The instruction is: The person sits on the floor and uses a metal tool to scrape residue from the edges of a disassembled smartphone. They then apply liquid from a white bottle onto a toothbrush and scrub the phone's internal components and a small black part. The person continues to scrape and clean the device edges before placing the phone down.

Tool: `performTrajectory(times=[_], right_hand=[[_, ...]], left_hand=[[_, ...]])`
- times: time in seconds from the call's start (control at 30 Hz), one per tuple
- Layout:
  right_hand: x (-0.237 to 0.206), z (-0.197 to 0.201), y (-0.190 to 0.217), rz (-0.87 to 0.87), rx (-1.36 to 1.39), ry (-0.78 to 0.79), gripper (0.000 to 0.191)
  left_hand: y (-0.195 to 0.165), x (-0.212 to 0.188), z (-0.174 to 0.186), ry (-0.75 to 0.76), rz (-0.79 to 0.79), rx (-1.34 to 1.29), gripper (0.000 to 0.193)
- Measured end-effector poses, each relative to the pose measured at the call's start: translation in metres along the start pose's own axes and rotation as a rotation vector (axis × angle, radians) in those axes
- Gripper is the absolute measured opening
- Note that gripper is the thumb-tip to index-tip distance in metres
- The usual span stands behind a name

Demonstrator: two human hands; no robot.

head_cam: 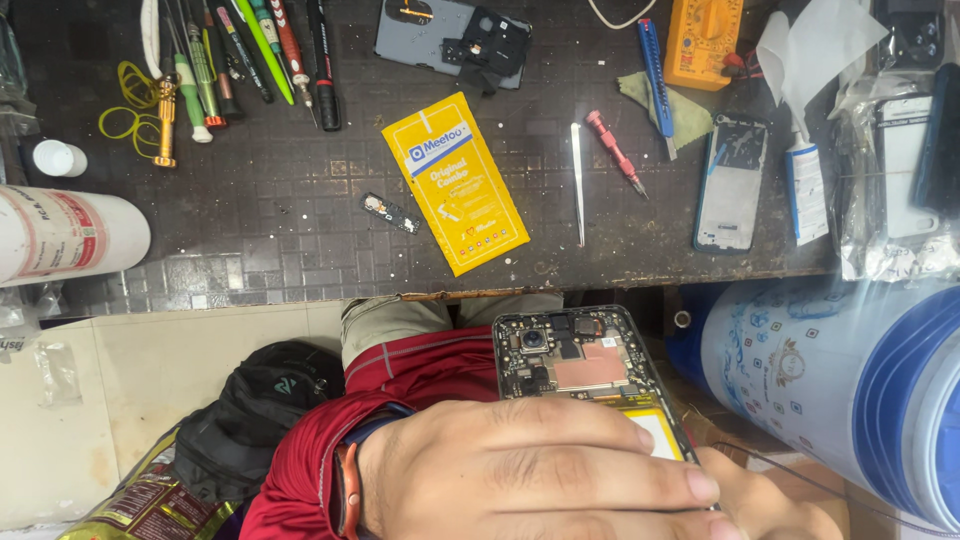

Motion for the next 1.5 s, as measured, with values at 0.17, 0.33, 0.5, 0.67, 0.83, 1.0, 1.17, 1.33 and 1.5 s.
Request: performTrajectory(times=[0.17, 0.33, 0.5, 0.67, 0.83, 1.0, 1.17, 1.33, 1.5], right_hand=[[-0.002, 0.0, -0.001, -0.002, 0.002, -0.003, 0.017], [-0.001, -0.001, -0.001, -0.004, 0.002, -0.002, 0.018], [-0.001, -0.002, -0.001, -0.004, 0.003, -0.005, 0.019], [-0.002, -0.004, -0.002, -0.002, 0.004, -0.006, 0.021], [-0.003, -0.006, -0.002, -0.001, -0.005, -0.01, 0.022], [-0.003, -0.005, -0.003, -0.009, -0.005, -0.015, 0.023], [-0.002, -0.006, -0.002, -0.011, -0.004, -0.018, 0.024], [-0.001, -0.008, -0.004, -0.012, -0.008, -0.034, 0.026], [-0.003, -0.006, -0.011, -0.017, -0.005, -0.072, 0.027]], left_hand=[[-0.067, 0.037, 0.034, 0.158, 0.072, 0.676, 0.019], [-0.062, 0.026, 0.031, 0.196, 0.136, 0.611, 0.022], [-0.087, 0.056, 0.053, 0.254, 0.09, 0.687, 0.025], [-0.085, 0.049, 0.053, 0.255, 0.102, 0.651, 0.025], [-0.089, 0.056, 0.059, 0.317, 0.048, 0.648, 0.027], [-0.088, 0.059, 0.062, 0.33, 0.038, 0.621, 0.027], [-0.088, 0.058, 0.063, 0.323, 0.003, 0.637, 0.028], [-0.086, 0.065, 0.064, 0.278, -0.04, 0.672, 0.025], [-0.078, 0.063, 0.074, 0.261, -0.157, 0.713, 0.023]])
Point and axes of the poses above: each hand's wrist, its own x-axis towards the middle knuckle, its own z-axis out of the back of the hand, y = z × x, the point moved 3 cm from there along x, towards the middle knuckle, and after that the axes turned 5 degrees about -y, right-handed, at the moved point
